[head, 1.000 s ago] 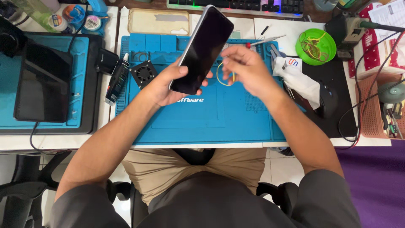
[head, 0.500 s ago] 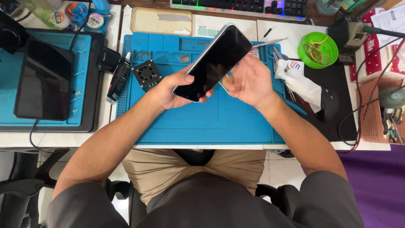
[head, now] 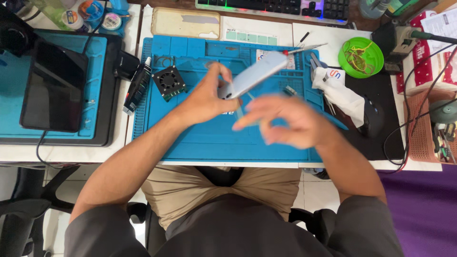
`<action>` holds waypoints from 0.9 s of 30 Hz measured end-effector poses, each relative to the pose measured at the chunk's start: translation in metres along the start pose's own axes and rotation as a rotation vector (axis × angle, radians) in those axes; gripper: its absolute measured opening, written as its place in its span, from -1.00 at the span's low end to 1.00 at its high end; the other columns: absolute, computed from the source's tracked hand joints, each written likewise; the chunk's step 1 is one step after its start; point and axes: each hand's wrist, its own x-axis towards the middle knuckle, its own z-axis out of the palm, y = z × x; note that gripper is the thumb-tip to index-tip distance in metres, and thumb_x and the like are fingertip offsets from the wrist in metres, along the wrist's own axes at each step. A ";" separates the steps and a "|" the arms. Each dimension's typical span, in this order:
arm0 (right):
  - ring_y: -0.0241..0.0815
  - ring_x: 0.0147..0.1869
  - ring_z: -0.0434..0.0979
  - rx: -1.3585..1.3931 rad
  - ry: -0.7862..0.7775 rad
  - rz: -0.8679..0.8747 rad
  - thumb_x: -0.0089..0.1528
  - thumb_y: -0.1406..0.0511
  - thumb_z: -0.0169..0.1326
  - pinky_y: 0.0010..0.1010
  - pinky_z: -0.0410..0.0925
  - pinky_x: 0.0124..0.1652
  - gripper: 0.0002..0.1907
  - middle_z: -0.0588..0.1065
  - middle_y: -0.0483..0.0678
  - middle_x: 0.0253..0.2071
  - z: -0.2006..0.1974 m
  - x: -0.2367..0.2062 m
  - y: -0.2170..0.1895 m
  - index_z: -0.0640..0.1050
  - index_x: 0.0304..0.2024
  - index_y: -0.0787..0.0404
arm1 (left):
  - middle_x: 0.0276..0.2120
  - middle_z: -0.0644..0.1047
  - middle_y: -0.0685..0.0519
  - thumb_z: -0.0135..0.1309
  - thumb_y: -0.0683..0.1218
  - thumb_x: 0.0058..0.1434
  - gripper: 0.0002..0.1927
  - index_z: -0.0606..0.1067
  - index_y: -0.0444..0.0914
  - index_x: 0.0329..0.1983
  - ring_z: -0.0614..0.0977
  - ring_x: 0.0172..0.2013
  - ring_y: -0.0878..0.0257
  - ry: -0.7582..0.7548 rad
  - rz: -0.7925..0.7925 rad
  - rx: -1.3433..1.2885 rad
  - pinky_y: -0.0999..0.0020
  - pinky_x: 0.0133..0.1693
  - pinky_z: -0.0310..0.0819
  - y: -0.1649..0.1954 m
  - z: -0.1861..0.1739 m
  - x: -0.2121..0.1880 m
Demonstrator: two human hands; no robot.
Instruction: The person uses a heat gun on the back of a disassembled smartphone, then places a new back cover on it. They press the cover into place and wrap multiple rubber bands around the phone to hold it together while the adhesive sets.
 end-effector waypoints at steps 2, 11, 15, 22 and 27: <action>-0.27 -0.32 0.61 -0.022 -0.042 0.121 0.49 0.24 -0.02 -0.46 0.48 -0.22 -0.58 0.63 0.16 -0.03 0.009 0.003 0.013 0.30 0.34 0.26 | -0.09 0.38 -0.08 0.33 -0.15 0.09 -0.35 0.11 -0.18 0.03 0.51 -0.08 0.20 0.080 0.134 -0.061 0.32 -0.20 0.56 -0.001 -0.004 -0.002; -0.25 -0.43 0.57 -0.219 0.389 0.590 0.39 0.33 -0.06 -0.43 0.42 -0.42 -0.79 0.61 0.01 -0.26 -0.007 0.018 0.089 0.48 0.04 0.27 | 0.14 0.22 -0.14 0.30 -0.26 0.06 -0.21 0.05 -0.19 0.21 0.47 0.10 0.08 0.116 0.474 -0.017 0.18 0.04 0.54 0.008 -0.001 -0.008; -0.25 -0.26 0.64 -0.381 0.384 0.272 0.45 0.37 -0.01 -0.46 0.51 -0.27 -0.84 0.60 0.02 -0.13 -0.011 0.021 0.093 0.54 0.02 0.27 | 0.16 0.22 -0.18 0.41 -0.22 -0.08 -0.11 0.08 -0.21 0.20 0.39 0.20 -0.14 0.082 0.715 0.244 -0.01 0.22 0.40 0.015 0.009 -0.014; -0.36 -0.51 0.53 -0.462 0.637 0.333 0.42 0.32 0.08 -0.53 0.36 -0.53 -0.82 0.64 -0.02 -0.23 -0.022 0.029 0.076 0.64 -0.08 0.31 | 0.19 0.25 -0.27 0.47 -0.15 -0.16 -0.06 0.14 -0.23 0.22 0.49 0.11 -0.22 -0.048 0.842 0.415 0.01 0.17 0.46 0.017 0.021 -0.023; -0.32 -0.62 0.45 -0.419 0.729 0.609 0.37 0.27 0.12 -0.48 0.26 -0.61 -0.79 0.60 -0.07 -0.45 -0.026 0.035 0.079 0.65 -0.21 0.31 | 0.19 0.26 -0.27 0.47 -0.16 -0.14 -0.07 0.14 -0.23 0.22 0.48 0.10 -0.22 -0.020 0.858 0.441 -0.01 0.16 0.46 0.016 0.024 -0.024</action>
